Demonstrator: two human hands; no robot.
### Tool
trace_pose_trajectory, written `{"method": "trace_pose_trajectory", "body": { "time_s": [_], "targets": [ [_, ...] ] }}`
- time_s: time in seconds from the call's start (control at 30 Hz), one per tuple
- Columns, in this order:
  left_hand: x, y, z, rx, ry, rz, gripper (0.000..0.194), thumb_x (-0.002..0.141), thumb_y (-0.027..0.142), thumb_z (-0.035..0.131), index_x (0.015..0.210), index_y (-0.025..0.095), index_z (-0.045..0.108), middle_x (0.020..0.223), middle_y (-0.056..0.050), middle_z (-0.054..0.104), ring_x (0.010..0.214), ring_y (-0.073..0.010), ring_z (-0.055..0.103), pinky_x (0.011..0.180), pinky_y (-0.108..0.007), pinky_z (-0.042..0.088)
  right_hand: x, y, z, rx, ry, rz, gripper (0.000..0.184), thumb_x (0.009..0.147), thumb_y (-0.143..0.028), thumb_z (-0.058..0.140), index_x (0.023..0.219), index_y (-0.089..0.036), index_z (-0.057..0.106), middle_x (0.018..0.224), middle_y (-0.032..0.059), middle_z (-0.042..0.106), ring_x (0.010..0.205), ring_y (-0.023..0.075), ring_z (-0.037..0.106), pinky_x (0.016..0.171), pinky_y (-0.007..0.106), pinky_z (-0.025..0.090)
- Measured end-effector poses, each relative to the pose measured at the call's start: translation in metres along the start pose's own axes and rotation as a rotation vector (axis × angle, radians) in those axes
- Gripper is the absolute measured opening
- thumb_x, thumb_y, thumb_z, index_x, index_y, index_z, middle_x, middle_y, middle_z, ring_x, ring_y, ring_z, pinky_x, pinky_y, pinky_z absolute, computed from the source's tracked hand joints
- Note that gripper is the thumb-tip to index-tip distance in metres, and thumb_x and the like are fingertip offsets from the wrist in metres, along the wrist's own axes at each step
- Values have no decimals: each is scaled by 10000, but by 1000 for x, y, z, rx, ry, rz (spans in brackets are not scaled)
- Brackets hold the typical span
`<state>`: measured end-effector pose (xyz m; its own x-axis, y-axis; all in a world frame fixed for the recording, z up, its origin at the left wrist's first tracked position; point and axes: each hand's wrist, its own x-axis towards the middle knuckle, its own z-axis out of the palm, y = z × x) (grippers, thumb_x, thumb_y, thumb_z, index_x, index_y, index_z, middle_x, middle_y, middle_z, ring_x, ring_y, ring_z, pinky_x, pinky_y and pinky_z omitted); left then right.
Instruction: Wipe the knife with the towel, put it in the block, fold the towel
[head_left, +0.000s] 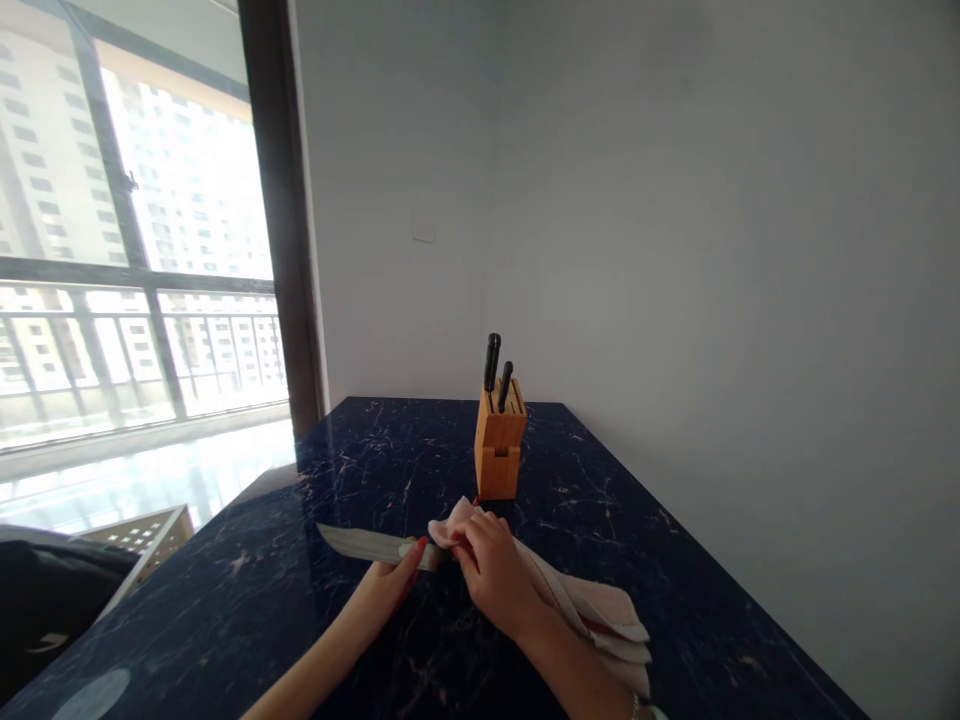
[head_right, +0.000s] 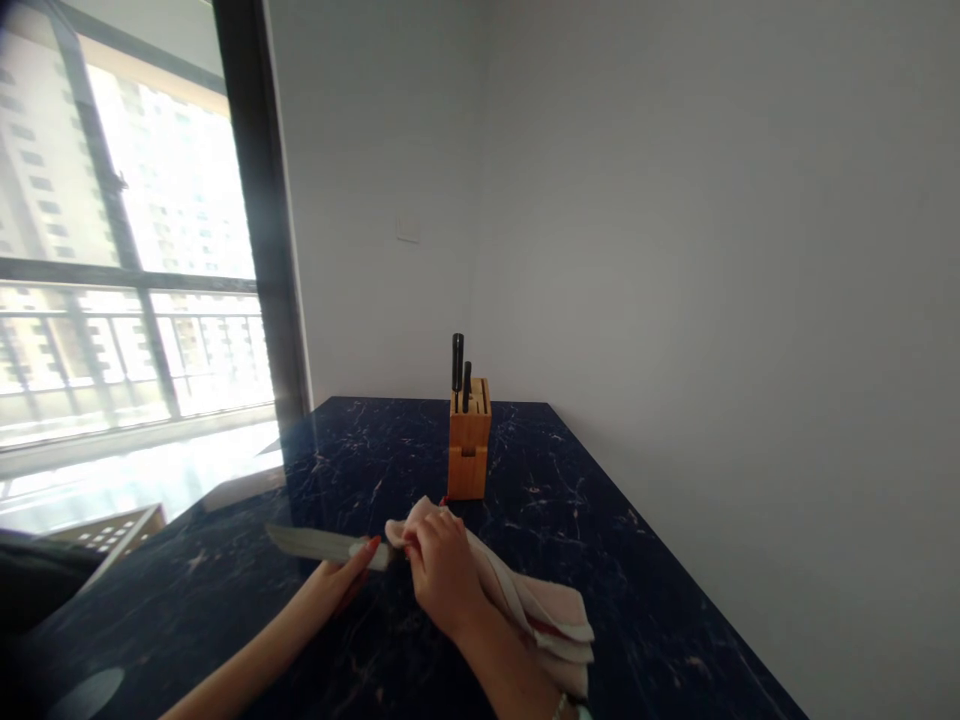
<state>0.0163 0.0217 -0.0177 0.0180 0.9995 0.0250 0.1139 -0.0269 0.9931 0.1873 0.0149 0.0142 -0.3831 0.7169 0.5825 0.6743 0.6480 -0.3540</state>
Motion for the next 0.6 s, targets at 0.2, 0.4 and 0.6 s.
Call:
{"method": "trace_pose_trajectory", "body": {
  "time_s": [0.2,0.4,0.6],
  "targets": [
    [8,-16,-3,-18,-2,31,474,625,646,540,556,183,465,466,70,385,463,-96,342,480,-229,289,-1,-6,-4,-10,-67,-70,138,772,-82,435,821,-203,480,865,31,527,855,181,462,838,334,325],
    [8,-15,-3,10,-1,-6,488,617,660,525,499,190,466,409,63,373,400,-92,316,414,-228,218,-4,-7,4,10,-14,-49,167,730,-65,439,822,-202,465,849,30,519,843,182,471,857,349,324],
    [3,-4,-3,30,44,-51,501,582,668,534,437,204,412,358,67,339,359,-82,284,397,-231,178,-7,2,6,-44,-25,41,157,731,-84,443,822,-202,489,870,36,557,878,195,485,804,348,331]
  ]
}}
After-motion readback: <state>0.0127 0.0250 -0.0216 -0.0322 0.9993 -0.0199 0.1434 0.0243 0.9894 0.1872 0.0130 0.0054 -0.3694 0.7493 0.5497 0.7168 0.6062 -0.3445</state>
